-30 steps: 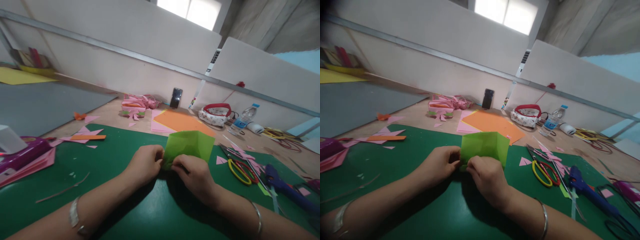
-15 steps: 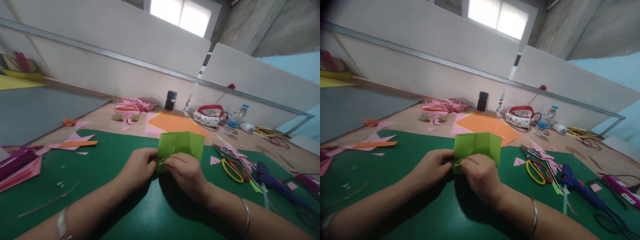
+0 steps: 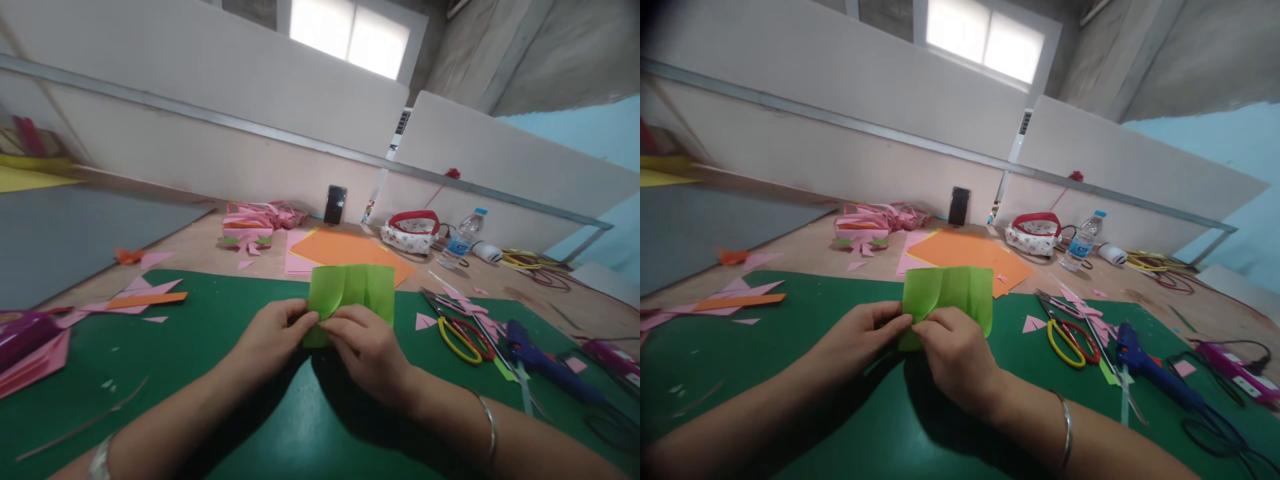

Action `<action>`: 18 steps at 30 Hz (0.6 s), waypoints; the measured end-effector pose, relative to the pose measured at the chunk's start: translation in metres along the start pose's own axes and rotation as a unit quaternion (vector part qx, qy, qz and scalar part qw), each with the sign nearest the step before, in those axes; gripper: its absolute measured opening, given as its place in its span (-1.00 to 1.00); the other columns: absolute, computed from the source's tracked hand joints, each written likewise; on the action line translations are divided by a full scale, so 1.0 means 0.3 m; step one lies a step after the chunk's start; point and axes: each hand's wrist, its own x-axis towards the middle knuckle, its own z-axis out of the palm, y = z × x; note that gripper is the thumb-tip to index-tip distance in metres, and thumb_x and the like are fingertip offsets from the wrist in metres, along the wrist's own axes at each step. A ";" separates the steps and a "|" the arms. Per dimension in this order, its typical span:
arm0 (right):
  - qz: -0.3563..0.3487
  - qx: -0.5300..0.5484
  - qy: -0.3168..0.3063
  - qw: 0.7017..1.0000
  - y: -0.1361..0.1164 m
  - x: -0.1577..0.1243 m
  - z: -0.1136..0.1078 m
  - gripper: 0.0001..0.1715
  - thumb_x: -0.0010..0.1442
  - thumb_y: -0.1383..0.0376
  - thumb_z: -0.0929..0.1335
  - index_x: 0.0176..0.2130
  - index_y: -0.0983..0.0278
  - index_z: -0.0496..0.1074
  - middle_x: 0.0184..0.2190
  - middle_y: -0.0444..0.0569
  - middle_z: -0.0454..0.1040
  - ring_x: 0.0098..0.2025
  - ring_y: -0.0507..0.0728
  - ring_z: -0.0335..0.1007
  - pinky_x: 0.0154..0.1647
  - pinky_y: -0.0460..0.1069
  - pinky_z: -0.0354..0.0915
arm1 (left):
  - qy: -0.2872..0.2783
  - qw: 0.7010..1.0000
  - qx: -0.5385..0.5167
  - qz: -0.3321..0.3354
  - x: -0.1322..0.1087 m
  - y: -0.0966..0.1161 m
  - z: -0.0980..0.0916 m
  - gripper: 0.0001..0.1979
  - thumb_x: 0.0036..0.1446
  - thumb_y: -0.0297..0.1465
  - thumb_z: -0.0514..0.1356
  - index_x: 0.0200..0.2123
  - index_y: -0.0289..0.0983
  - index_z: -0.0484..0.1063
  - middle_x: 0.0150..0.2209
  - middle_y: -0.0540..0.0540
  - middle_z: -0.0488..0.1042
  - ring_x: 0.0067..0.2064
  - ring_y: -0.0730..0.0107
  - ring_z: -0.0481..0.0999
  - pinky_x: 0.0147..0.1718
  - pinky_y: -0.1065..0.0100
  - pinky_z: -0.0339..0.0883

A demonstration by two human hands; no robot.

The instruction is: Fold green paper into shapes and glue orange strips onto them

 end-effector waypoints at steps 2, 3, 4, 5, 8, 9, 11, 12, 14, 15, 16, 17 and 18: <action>0.005 0.006 0.001 1.000 -0.006 0.000 -0.005 -0.76 0.25 0.44 0.23 -0.25 0.32 0.49 -0.32 0.06 0.50 -0.27 0.12 0.41 -0.24 -0.01 0.38 | 0.005 1.000 -0.002 -0.001 0.001 -0.007 0.005 -0.71 0.05 -0.21 0.08 -0.61 -0.23 0.31 -0.59 0.10 0.22 -0.50 0.47 0.20 -0.54 0.45 0.12; 0.009 0.003 0.002 1.000 -0.008 0.002 -0.011 -0.77 0.24 0.44 0.24 -0.25 0.32 0.48 -0.32 0.06 0.50 -0.26 0.12 0.41 -0.23 0.01 0.38 | 0.012 1.000 0.002 -0.002 0.000 -0.010 0.007 -0.69 0.06 -0.21 0.08 -0.64 -0.23 0.26 -0.61 0.11 0.17 -0.52 0.48 0.16 -0.56 0.46 0.08; 0.015 -0.004 0.005 1.000 -0.010 0.005 -0.019 -0.79 0.24 0.43 0.25 -0.26 0.33 0.48 -0.31 0.06 0.49 -0.25 0.13 0.40 -0.21 0.02 0.38 | 0.021 1.000 0.005 -0.006 -0.001 -0.013 0.008 -0.67 0.06 -0.21 0.08 -0.66 -0.22 0.21 -0.62 0.12 0.12 -0.53 0.49 0.13 -0.58 0.46 0.04; 0.018 -0.016 0.013 1.000 -0.009 0.011 -0.032 -0.81 0.23 0.42 0.26 -0.26 0.33 0.47 -0.31 0.06 0.48 -0.24 0.14 0.40 -0.20 0.03 0.37 | 0.026 1.000 0.007 -0.009 -0.002 -0.014 0.008 -0.66 0.06 -0.20 0.09 -0.67 -0.22 0.20 -0.62 0.12 0.11 -0.54 0.49 0.12 -0.58 0.46 0.03; 0.016 -0.071 0.078 0.994 0.013 0.035 -0.102 -0.85 0.22 0.41 0.29 -0.24 0.31 0.46 -0.27 0.07 0.45 -0.19 0.17 0.37 -0.14 0.08 0.35 | 0.033 0.999 0.015 -0.024 -0.009 -0.012 0.006 -0.70 0.08 -0.20 0.08 -0.61 -0.22 0.29 -0.59 0.09 0.20 -0.52 0.45 0.21 -0.56 0.44 0.08; 0.019 -0.092 0.112 0.989 0.030 0.045 -0.134 -0.85 0.21 0.40 0.29 -0.22 0.29 0.45 -0.25 0.08 0.43 -0.16 0.18 0.36 -0.10 0.11 0.33 | 0.038 0.999 0.020 -0.031 -0.011 -0.008 0.004 -0.70 0.09 -0.19 0.07 -0.59 -0.22 0.32 -0.59 0.09 0.23 -0.51 0.44 0.23 -0.55 0.44 0.09; 0.063 -0.107 0.167 0.978 0.078 0.059 -0.201 -0.82 0.19 0.40 0.30 -0.18 0.26 0.43 -0.20 0.09 0.41 -0.11 0.21 0.34 -0.06 0.16 0.30 | 0.058 0.997 0.030 -0.044 -0.012 -0.001 -0.004 -0.70 0.11 -0.19 0.06 -0.55 -0.22 0.35 -0.59 0.07 0.27 -0.50 0.40 0.28 -0.53 0.41 0.11; 0.110 -0.080 0.167 0.977 0.106 0.064 -0.232 -0.79 0.18 0.41 0.30 -0.16 0.26 0.41 -0.17 0.10 0.40 -0.10 0.22 0.33 -0.06 0.17 0.30 | 0.070 0.996 0.034 -0.048 -0.011 0.002 -0.008 -0.71 0.11 -0.19 0.05 -0.53 -0.22 0.37 -0.58 0.06 0.31 -0.49 0.38 0.30 -0.51 0.40 0.13; 0.218 0.050 0.085 0.971 0.159 0.065 -0.274 -0.72 0.13 0.41 0.31 -0.11 0.26 0.36 -0.13 0.09 0.40 -0.08 0.21 0.35 -0.09 0.17 0.33 | 0.098 0.993 0.039 -0.053 -0.005 0.003 -0.019 -0.73 0.12 -0.18 0.04 -0.46 -0.21 0.39 -0.51 0.04 0.39 -0.43 0.34 0.36 -0.45 0.38 0.16; 0.257 0.124 0.022 0.958 0.179 0.062 -0.283 -0.69 0.09 0.41 0.33 -0.11 0.27 0.35 -0.13 0.08 0.41 -0.09 0.20 0.37 -0.11 0.15 0.35 | 0.113 0.991 0.041 -0.054 -0.001 0.001 -0.024 -0.73 0.12 -0.18 0.04 -0.45 -0.21 0.38 -0.50 0.03 0.40 -0.41 0.32 0.36 -0.44 0.37 0.16; 0.278 0.188 -0.041 0.941 0.192 0.058 -0.282 -0.68 0.05 0.39 0.36 -0.13 0.28 0.36 -0.15 0.06 0.43 -0.10 0.19 0.40 -0.13 0.13 0.38 | 0.128 0.989 0.043 -0.056 0.003 -0.002 -0.029 -0.74 0.12 -0.18 0.03 -0.45 -0.21 0.37 -0.51 0.03 0.38 -0.41 0.31 0.35 -0.44 0.36 0.15; 0.287 0.234 -0.092 0.924 0.197 0.053 -0.273 -0.67 0.01 0.38 0.40 -0.17 0.29 0.37 -0.19 0.03 0.46 -0.12 0.18 0.42 -0.16 0.10 0.40 | 0.140 0.988 0.042 -0.058 0.007 -0.007 -0.032 -0.73 0.12 -0.18 0.03 -0.47 -0.21 0.35 -0.53 0.04 0.35 -0.41 0.31 0.34 -0.45 0.36 0.13; 0.288 0.262 -0.125 0.913 0.196 0.048 -0.256 -0.66 -0.04 0.36 0.43 -0.20 0.29 0.39 -0.22 0.01 0.48 -0.14 0.18 0.45 -0.19 0.07 0.42 | 0.147 0.987 0.039 -0.059 0.010 -0.012 -0.034 -0.73 0.12 -0.17 0.03 -0.48 -0.20 0.32 -0.55 0.05 0.31 -0.43 0.31 0.32 -0.46 0.36 0.11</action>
